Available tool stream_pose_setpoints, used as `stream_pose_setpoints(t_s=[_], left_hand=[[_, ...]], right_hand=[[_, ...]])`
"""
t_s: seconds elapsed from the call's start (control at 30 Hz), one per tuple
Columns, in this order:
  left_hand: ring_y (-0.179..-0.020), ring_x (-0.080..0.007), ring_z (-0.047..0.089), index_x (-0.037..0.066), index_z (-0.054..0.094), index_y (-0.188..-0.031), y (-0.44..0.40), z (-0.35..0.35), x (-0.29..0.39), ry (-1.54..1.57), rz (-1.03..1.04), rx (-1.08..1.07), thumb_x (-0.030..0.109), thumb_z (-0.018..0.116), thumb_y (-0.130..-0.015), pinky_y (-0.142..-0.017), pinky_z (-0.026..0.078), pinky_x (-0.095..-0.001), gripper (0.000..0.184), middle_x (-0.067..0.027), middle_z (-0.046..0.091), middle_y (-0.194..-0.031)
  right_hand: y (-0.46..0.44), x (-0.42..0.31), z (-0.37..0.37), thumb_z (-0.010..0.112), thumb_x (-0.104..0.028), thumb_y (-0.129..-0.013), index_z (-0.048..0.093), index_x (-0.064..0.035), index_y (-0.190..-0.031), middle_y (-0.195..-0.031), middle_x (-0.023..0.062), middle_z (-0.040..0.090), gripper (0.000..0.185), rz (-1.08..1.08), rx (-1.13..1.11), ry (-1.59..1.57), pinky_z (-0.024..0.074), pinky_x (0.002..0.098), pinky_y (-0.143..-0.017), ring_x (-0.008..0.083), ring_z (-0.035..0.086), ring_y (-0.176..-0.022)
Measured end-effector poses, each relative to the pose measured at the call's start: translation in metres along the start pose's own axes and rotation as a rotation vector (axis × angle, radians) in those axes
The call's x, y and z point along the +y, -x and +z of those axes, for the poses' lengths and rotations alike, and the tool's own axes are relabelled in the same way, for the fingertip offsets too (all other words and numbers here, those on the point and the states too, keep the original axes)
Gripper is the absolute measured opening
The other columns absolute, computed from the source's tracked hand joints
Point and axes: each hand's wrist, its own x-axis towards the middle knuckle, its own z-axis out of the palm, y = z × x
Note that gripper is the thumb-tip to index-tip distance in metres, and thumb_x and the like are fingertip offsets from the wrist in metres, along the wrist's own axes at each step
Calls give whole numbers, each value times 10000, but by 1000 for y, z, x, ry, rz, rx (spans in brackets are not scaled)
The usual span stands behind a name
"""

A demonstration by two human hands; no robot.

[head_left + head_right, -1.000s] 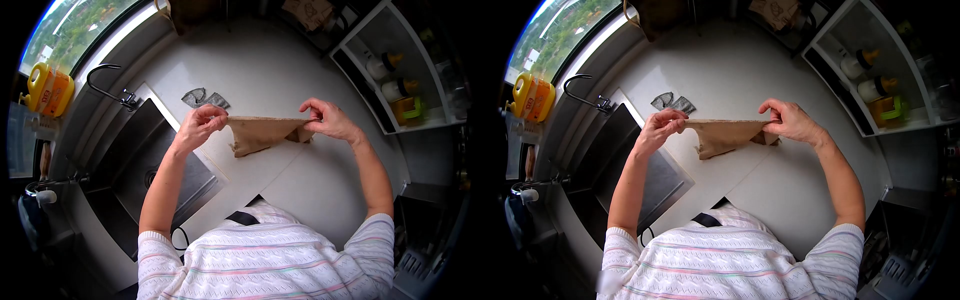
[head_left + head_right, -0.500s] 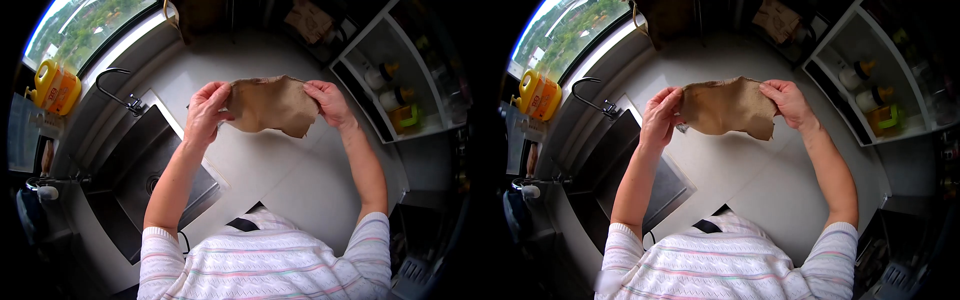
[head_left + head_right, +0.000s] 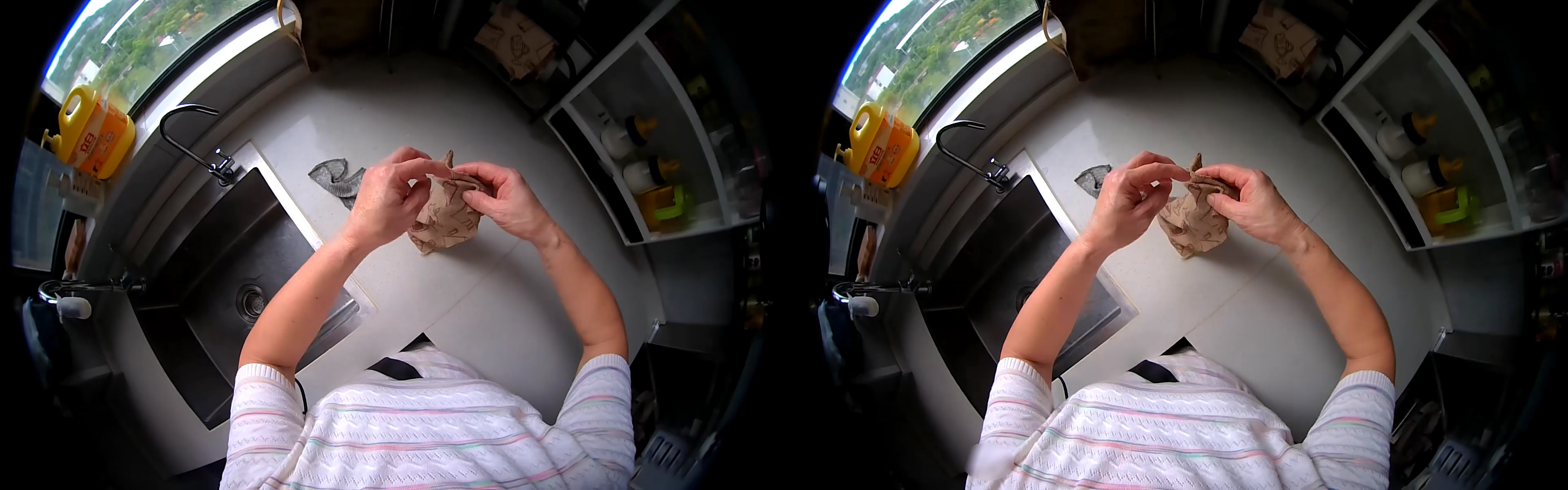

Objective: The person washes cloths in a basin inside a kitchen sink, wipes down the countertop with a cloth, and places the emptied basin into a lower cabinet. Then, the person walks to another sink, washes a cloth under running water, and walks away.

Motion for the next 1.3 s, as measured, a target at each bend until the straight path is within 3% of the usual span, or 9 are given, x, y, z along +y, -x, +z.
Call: stream_pose_setpoints(t_s=[0.13, 0.23, 0.33, 0.57, 0.7, 0.8, 0.97, 1.1, 1.3], left_hand=[[-992, -251, 527, 133, 635, -991, -11, -7, -5, -483, 183, -34, 25, 546, -769, -814, 459, -349, 262, -103, 527, -1107], [-1046, -285, 481, 151, 634, -991, -19, -7, -10, -536, 178, -62, 72, 566, -755, -844, 435, -382, 258, -121, 506, -1146], [-1020, -266, 494, 128, 628, -979, -23, -8, -10, -758, 131, -288, 83, 580, -742, -827, 445, -375, 245, -97, 531, -1105], [-789, -157, 570, 53, 597, -869, -35, -35, 3, -254, -50, -369, 100, 648, -705, -711, 477, -304, 178, -21, 579, -860], [-694, -73, 544, 17, 549, -871, -37, -28, -5, 270, -244, -394, 41, 677, -739, -671, 465, -219, 186, 12, 552, -780], [-720, -67, 544, 19, 524, -889, -47, -21, -16, 633, -135, -253, 6, 653, -758, -675, 470, -221, 184, 1, 555, -817], [-750, -81, 559, 31, 523, -1048, -70, -14, -14, 674, -90, -31, 3, 624, -780, -671, 478, -225, 289, -23, 574, -886], [-771, -105, 580, 46, 494, -1154, -74, -20, -36, 603, -172, 106, 60, 624, -797, -650, 477, -225, 381, -48, 591, -926], [-736, -98, 586, 33, 545, -1060, -30, -14, -70, 471, -355, -1, 84, 575, -834, -615, 455, -222, 233, -33, 601, -877]], right_hand=[[3, -19, 0, 428, 61, -757, 512, 31, -1132, -1029, 103, 599, 385, -74, -37, 227, 441, 258, -864, 147, 568, -934], [7, -33, 0, 405, 73, -737, 510, 15, -1144, -1020, 122, 607, 424, -147, -43, 332, 444, 259, -859, 160, 579, -930], [8, -38, -2, 396, 77, -731, 513, -6, -1149, -1001, 123, 616, 442, -198, -24, 379, 449, 252, -841, 157, 587, -901], [13, -36, -24, 424, 45, -731, 514, -17, -1150, -946, 93, 615, 433, 37, 86, 414, 450, 233, -804, 123, 574, -834], [6, -23, -30, 455, 6, -755, 515, 18, -1130, -942, 73, 605, 380, 0, 99, 14, 444, 241, -819, 120, 561, -864], [3, -29, -29, 533, -70, -800, 522, 39, -1107, -948, 71, 602, 326, 56, 22, -189, 445, 242, -816, 117, 557, -872], [-17, -25, -46, 639, -194, -805, 556, 33, -1058, -897, 51, 607, 350, 210, -75, -143, 459, 226, -770, 97, 566, -815], [-45, -40, -76, 616, -127, -810, 589, 1, -989, -869, 41, 621, 221, 122, 76, -340, 489, 222, -721, 88, 585, -769], [-81, -75, -140, 615, -145, -815, 602, -22, -937, -839, 15, 617, 174, -1, 175, -173, 503, 220, -671, 82, 588, -745]])
